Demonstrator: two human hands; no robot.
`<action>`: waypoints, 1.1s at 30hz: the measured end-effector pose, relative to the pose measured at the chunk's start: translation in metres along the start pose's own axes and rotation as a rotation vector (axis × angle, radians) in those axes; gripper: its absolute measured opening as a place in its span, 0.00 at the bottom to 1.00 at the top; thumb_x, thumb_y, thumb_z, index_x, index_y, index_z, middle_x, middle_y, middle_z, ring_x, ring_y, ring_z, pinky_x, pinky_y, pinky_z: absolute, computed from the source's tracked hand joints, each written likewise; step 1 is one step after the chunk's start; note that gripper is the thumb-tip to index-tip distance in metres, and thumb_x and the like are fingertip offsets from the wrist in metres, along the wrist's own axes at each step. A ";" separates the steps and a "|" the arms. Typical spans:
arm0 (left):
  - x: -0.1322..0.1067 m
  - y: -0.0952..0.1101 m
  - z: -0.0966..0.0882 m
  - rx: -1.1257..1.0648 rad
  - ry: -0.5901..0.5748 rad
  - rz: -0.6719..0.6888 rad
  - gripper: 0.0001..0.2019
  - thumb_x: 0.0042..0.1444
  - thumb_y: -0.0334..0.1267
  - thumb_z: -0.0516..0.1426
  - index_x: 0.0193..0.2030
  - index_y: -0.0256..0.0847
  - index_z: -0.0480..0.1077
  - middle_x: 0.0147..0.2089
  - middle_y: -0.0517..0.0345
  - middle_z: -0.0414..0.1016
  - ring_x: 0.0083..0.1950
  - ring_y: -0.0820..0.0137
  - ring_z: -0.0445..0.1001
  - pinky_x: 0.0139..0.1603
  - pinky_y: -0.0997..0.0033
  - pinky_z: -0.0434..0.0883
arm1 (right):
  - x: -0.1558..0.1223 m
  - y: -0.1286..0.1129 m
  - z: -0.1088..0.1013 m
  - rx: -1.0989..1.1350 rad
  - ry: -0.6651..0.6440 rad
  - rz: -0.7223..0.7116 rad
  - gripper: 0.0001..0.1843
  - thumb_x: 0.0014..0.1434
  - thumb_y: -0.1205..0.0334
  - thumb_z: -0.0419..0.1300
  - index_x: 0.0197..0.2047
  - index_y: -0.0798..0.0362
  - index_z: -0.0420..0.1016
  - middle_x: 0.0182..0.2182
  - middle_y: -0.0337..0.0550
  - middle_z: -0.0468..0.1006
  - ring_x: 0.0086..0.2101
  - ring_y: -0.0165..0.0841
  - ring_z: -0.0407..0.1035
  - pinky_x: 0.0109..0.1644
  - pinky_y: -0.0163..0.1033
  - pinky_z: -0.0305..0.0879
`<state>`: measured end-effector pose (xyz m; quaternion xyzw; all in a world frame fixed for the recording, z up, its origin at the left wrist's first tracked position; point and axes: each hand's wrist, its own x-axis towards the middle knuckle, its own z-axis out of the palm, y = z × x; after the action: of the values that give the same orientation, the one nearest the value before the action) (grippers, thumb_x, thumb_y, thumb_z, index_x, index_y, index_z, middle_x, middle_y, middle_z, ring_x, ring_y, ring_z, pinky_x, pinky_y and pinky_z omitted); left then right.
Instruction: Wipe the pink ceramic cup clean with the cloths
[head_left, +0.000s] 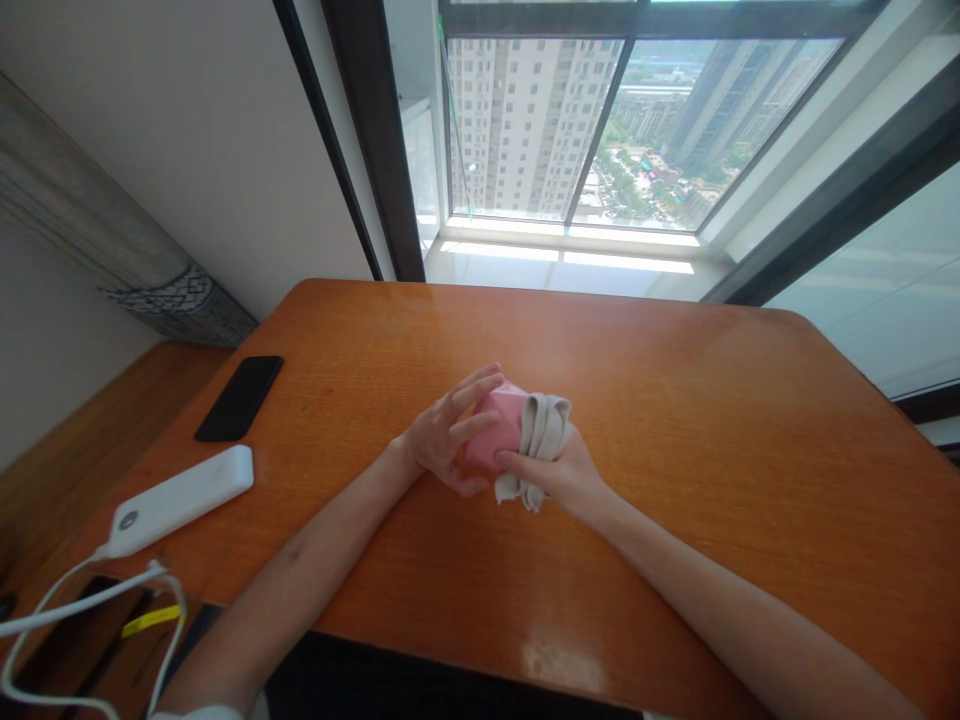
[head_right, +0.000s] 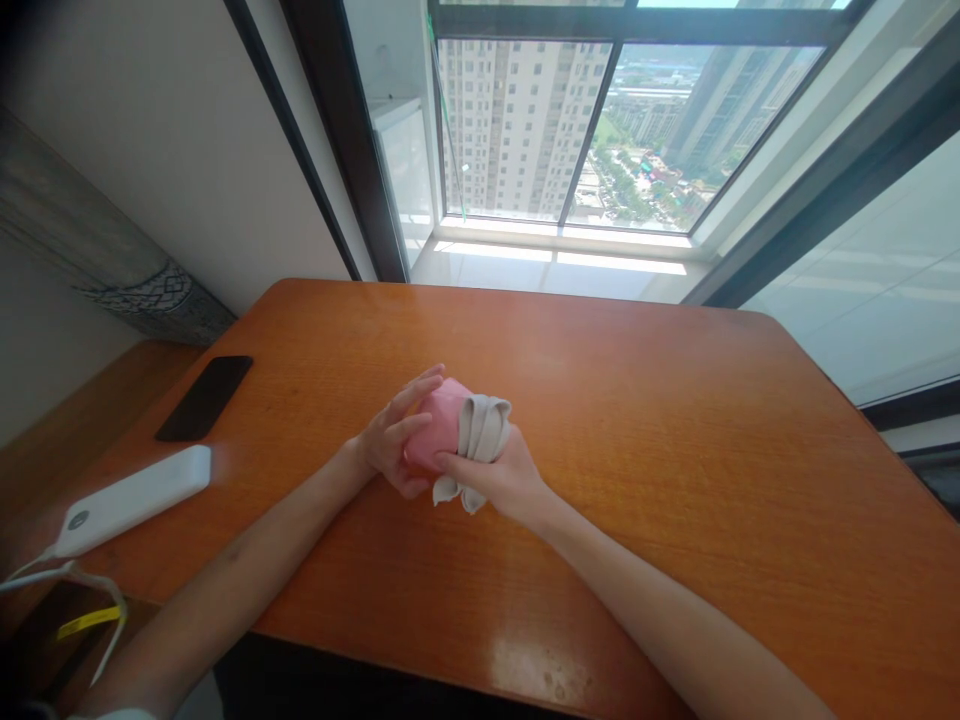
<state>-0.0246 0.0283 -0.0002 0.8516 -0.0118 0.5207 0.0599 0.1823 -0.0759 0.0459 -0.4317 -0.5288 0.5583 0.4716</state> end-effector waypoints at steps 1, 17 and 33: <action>0.001 0.001 0.000 0.021 -0.020 0.025 0.51 0.62 0.67 0.63 0.85 0.47 0.51 0.85 0.32 0.53 0.84 0.34 0.59 0.75 0.20 0.70 | 0.002 -0.005 -0.001 0.144 0.006 0.101 0.23 0.50 0.49 0.82 0.44 0.50 0.81 0.32 0.39 0.82 0.28 0.33 0.74 0.30 0.36 0.74; -0.002 0.001 -0.002 -0.030 0.047 0.056 0.53 0.61 0.79 0.54 0.81 0.41 0.57 0.72 0.34 0.69 0.74 0.41 0.73 0.70 0.33 0.79 | -0.007 0.004 0.002 -0.425 -0.181 -0.399 0.17 0.58 0.49 0.78 0.33 0.48 0.77 0.25 0.35 0.74 0.25 0.30 0.62 0.29 0.37 0.63; 0.002 0.003 -0.002 0.001 0.007 0.055 0.56 0.59 0.77 0.60 0.84 0.45 0.51 0.83 0.33 0.55 0.83 0.36 0.61 0.73 0.26 0.73 | 0.001 -0.013 0.003 0.293 -0.041 0.185 0.30 0.49 0.48 0.83 0.51 0.49 0.80 0.38 0.40 0.82 0.33 0.33 0.74 0.34 0.35 0.74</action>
<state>-0.0258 0.0258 0.0031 0.8492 -0.0345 0.5250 0.0451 0.1798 -0.0761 0.0590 -0.3936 -0.4092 0.6790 0.4653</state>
